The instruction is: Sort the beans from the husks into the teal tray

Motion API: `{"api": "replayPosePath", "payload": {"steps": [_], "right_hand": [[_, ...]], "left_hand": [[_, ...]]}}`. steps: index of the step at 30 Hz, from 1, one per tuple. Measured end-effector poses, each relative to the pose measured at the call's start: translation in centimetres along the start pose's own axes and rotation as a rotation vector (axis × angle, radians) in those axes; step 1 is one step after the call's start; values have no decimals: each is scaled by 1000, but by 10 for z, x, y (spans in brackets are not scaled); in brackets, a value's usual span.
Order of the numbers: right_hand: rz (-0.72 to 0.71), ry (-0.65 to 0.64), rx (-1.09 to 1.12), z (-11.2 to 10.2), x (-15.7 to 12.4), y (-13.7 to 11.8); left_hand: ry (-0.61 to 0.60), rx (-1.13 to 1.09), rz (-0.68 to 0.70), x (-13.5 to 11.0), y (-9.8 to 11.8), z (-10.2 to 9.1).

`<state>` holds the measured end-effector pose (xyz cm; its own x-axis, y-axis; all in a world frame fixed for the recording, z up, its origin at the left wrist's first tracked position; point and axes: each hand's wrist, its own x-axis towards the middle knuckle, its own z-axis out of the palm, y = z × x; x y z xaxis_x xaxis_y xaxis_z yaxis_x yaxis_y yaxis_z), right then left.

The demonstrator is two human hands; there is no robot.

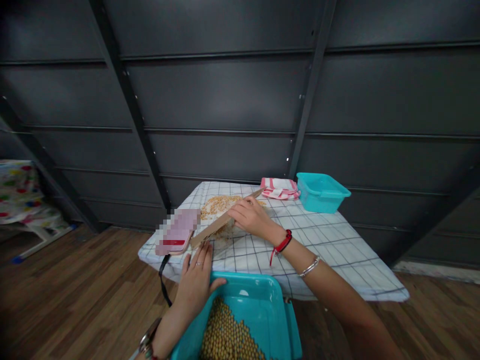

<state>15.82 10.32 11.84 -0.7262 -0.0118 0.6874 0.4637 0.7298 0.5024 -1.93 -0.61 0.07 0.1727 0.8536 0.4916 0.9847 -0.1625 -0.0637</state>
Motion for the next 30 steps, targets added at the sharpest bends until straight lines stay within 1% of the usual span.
{"api": "replayPosePath", "payload": {"steps": [7, 10, 16, 21, 25, 30], "right_hand": [[33, -10, -35, -2, -5, 3], [33, -22, -48, 1, -4, 3], [31, -60, -66, 9, -6, 2], [45, -55, -79, 7, -13, 5], [32, -55, -75, 5, -12, 3], [0, -62, -65, 8, -7, 0]], "left_hand": [[-24, 8, 25, 1, -4, -5], [-31, 11, 24, 1, -3, -5], [0, 6, 24, 1, -2, -1], [18, 7, 26, 0, -3, 1], [3, 10, 29, 0, -2, -1], [18, 5, 34, -1, -2, 2]]}}
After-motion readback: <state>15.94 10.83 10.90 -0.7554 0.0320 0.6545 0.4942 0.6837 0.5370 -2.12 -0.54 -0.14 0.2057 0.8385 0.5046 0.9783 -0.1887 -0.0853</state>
